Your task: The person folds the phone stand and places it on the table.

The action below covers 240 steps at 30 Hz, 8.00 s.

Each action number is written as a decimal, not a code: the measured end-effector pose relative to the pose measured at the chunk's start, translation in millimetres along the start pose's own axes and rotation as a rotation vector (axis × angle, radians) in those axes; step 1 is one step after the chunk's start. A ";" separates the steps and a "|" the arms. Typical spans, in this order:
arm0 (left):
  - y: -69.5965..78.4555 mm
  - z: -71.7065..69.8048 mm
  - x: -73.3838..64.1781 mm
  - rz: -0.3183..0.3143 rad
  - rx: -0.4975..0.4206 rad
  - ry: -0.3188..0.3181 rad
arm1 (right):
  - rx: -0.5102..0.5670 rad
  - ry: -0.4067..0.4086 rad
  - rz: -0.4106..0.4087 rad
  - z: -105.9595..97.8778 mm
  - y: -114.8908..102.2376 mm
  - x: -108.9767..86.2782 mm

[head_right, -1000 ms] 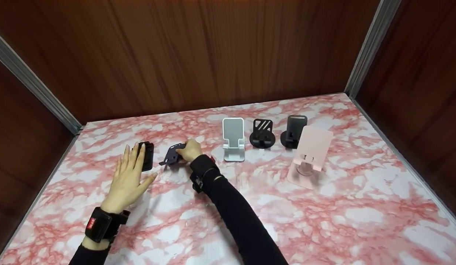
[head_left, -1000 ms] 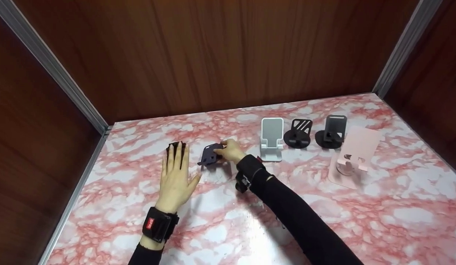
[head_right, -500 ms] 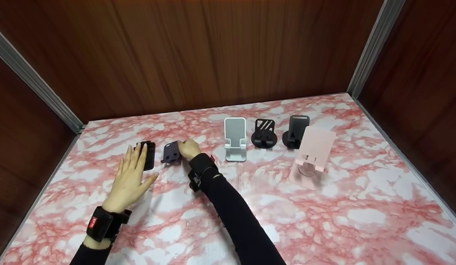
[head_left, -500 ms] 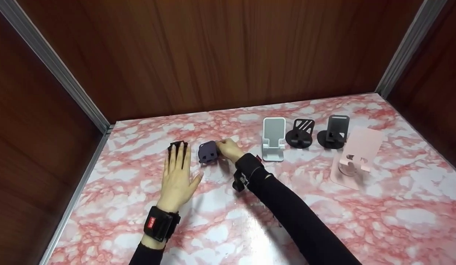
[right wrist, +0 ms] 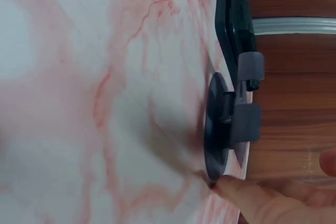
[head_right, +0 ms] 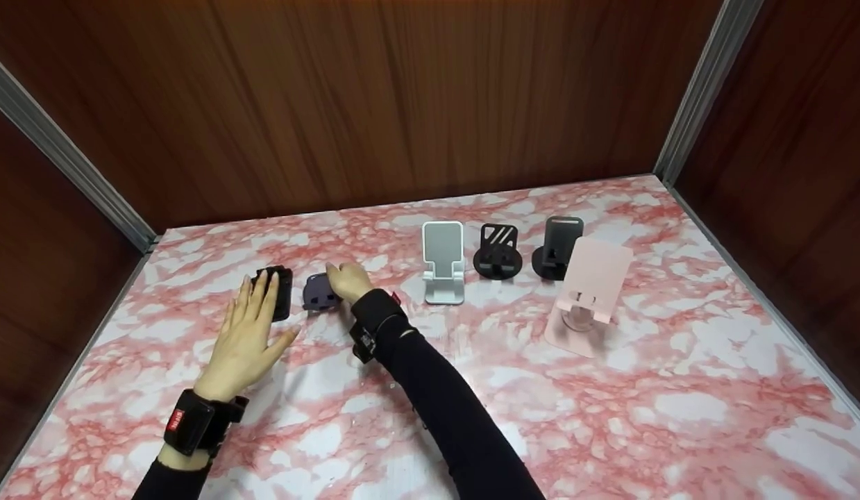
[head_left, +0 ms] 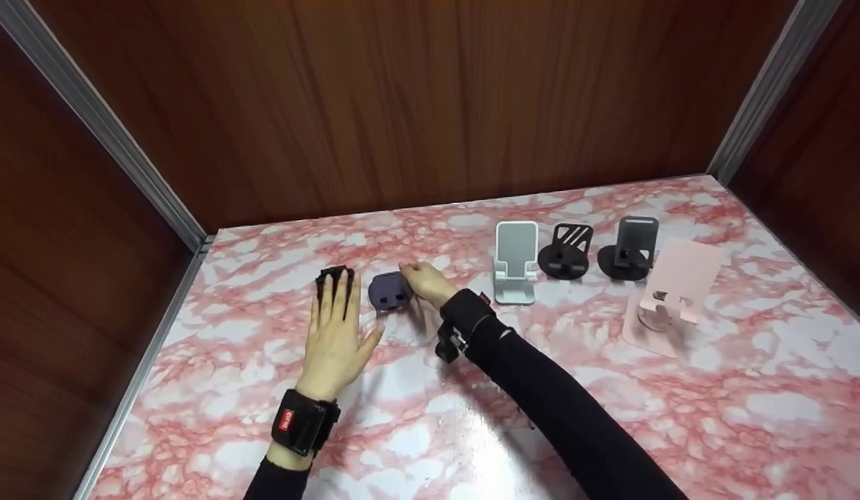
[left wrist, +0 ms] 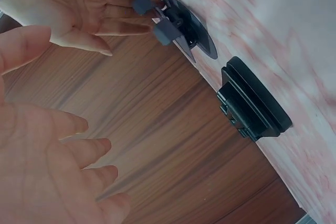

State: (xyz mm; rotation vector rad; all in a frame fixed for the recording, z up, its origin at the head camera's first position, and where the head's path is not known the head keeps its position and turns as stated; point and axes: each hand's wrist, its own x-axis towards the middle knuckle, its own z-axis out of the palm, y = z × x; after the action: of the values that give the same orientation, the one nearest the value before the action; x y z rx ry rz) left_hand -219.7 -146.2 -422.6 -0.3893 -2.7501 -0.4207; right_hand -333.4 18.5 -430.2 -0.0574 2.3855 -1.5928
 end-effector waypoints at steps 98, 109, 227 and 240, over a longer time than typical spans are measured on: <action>38.5 30.0 8.1 0.116 -0.130 -0.216 | 0.434 0.178 -0.225 -173.6 66.3 -42.0; 63.8 43.5 29.9 0.068 -0.673 -0.279 | 0.472 0.134 -0.314 -167.4 44.0 -58.9; 112.7 51.7 25.8 -0.297 -1.607 -0.615 | -0.190 0.320 -0.901 -129.4 39.8 -129.9; 107.7 46.8 25.1 -0.271 -1.629 -0.610 | -0.248 0.294 -1.051 -121.5 55.3 -116.9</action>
State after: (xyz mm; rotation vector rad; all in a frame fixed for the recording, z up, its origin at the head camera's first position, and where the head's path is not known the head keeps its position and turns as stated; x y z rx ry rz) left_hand -221.9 -26.3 -429.9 -0.4970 -2.1784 -2.9283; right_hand -244.2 171.1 -413.5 -1.4126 2.9730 -1.6939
